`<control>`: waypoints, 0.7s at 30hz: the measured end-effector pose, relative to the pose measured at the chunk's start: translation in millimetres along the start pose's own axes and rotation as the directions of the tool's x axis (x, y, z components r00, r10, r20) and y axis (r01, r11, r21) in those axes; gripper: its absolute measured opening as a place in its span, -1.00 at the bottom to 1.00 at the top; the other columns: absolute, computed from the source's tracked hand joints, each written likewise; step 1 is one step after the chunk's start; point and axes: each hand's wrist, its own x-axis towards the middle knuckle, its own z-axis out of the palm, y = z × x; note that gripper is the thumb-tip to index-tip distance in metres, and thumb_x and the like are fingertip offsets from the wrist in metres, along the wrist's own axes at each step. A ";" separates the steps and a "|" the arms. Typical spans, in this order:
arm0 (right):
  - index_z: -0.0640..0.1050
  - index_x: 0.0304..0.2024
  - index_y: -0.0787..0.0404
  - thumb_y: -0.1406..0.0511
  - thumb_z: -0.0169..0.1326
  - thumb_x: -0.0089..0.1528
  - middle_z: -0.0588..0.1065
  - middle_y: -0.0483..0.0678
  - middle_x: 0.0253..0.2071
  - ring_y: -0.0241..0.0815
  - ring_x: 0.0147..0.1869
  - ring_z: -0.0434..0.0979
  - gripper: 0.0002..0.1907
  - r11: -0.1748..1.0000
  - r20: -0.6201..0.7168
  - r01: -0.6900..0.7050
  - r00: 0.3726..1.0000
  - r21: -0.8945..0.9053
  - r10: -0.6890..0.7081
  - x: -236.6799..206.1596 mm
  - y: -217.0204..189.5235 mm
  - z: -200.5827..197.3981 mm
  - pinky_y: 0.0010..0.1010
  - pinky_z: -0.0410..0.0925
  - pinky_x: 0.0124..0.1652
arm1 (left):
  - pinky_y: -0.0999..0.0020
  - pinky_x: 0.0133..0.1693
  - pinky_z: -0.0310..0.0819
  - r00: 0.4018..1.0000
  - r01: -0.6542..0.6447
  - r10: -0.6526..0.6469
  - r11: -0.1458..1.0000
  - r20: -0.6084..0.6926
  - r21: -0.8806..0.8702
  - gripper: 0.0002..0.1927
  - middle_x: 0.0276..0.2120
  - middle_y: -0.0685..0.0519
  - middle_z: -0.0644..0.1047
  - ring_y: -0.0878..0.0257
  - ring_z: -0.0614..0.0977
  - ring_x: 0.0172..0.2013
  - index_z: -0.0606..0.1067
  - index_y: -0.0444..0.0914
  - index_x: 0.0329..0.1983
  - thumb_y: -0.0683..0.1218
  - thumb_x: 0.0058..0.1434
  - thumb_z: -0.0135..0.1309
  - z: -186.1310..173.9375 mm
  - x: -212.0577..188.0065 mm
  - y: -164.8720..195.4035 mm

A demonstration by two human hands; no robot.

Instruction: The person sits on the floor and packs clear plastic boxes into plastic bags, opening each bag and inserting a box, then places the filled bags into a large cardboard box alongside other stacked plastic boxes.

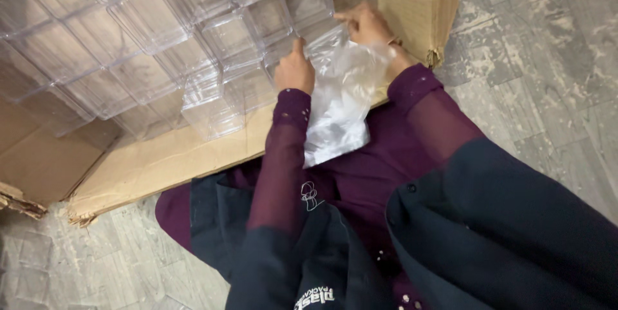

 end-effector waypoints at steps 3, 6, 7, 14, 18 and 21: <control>0.65 0.14 -0.08 0.45 0.04 0.29 0.57 -0.06 -0.22 -0.22 -0.33 0.48 -0.56 0.987 0.076 -0.156 0.984 -0.048 0.159 -9.4 -0.7 1.3 -0.44 0.34 -0.33 | -0.09 -0.27 0.46 0.999 0.013 -0.018 0.993 -0.037 -0.116 -0.65 -0.33 -0.15 0.62 -0.21 0.65 -0.30 0.41 -0.01 0.11 -0.18 0.29 0.04 -0.4 -6.4 4.7; 0.63 0.11 0.03 0.41 0.10 0.36 0.60 -0.09 -0.10 -0.30 -0.22 0.55 -0.70 0.994 -0.068 -0.102 0.993 -0.036 0.099 -46.5 -21.3 -25.6 -0.48 0.39 -0.31 | 0.11 -0.28 0.44 1.000 -0.013 0.013 0.831 -0.004 -0.556 -0.77 -0.41 -0.05 0.60 0.04 0.63 -0.37 0.46 -0.15 0.06 -0.15 0.36 0.08 -18.4 -22.7 11.3; 0.63 0.09 0.09 0.39 0.13 0.39 0.61 -0.10 -0.04 -0.36 -0.16 0.59 -0.77 0.999 -0.150 -0.035 0.988 -0.033 0.030 -60.7 -28.9 -41.1 -0.51 0.42 -0.30 | 0.22 -0.32 0.45 0.998 -0.011 0.046 0.704 0.031 -0.710 -0.82 -0.37 0.03 0.59 0.17 0.59 -0.39 0.50 -0.19 0.02 -0.15 0.37 0.08 -25.4 -30.7 15.3; 0.52 -0.05 0.26 0.43 0.06 0.40 0.57 -0.16 -0.17 -0.42 -0.12 0.54 -0.91 0.640 0.010 -0.296 0.912 0.709 0.410 -185.3 -61.1 -99.5 -0.58 0.42 -0.12 | 0.37 -0.36 0.31 0.879 0.229 0.331 0.339 0.343 -0.913 -0.88 -0.45 0.11 0.50 0.33 0.46 -0.45 0.56 -0.32 -0.16 -0.15 0.37 0.07 -46.1 -91.9 46.9; 0.51 -0.07 0.33 0.36 0.20 0.27 0.53 -0.08 -0.20 -0.31 -0.11 0.52 -0.77 0.896 -0.084 -0.247 0.951 0.369 0.297 -203.1 -61.7 -84.3 -0.48 0.39 -0.11 | 0.24 -0.35 0.47 0.936 -0.165 0.302 0.830 0.180 -0.533 -0.82 -0.48 -0.07 0.59 0.11 0.61 -0.45 0.58 -0.25 -0.24 -0.04 0.26 0.08 -46.1 -97.4 61.7; 0.54 0.00 0.32 0.14 0.17 0.32 0.55 -0.05 -0.06 -0.28 0.02 0.53 -0.62 0.507 0.120 -0.301 0.926 0.808 0.359 -204.1 -66.1 -87.0 -0.45 0.40 0.03 | 0.14 -0.30 0.43 0.920 -0.290 0.377 0.838 0.107 -0.461 -0.72 -0.43 -0.19 0.56 -0.08 0.58 -0.38 0.55 -0.29 -0.28 0.03 0.36 0.08 -53.9 -101.3 76.8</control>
